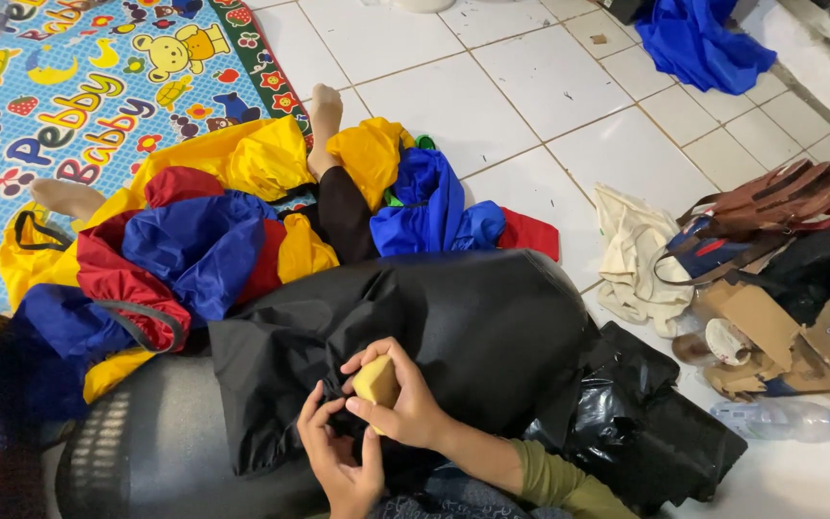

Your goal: Processing and cleaning fabric covers using a sponge and scissors before sorting them.

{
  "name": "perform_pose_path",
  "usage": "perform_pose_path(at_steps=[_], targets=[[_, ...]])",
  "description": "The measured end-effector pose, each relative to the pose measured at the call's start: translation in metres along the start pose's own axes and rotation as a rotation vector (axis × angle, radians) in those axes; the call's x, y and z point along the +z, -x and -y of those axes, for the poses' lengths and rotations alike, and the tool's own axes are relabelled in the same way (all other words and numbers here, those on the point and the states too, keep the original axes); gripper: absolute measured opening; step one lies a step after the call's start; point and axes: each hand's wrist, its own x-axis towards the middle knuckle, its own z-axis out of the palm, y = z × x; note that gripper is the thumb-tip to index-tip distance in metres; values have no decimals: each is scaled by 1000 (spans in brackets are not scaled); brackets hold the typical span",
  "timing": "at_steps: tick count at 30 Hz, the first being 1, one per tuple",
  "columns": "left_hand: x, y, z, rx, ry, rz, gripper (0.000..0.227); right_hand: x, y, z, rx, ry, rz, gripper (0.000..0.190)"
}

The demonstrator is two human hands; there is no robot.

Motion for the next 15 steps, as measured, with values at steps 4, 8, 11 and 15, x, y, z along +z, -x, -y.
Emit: perform_pose_path(at_steps=[4,8,11,15], targets=[[3,-6,19,-58,-13,-139,28,-8,1,14,-171,118,-41,39],[-2,-8,32,-138,132,-155,29,-29,-5,5,-516,701,-97,41],[-4,-13,9,-130,78,-52,47,-38,-2,-14,-382,717,147,41],[-14,-18,-23,208,-552,159,53,-45,-3,-35,-323,749,230,45]])
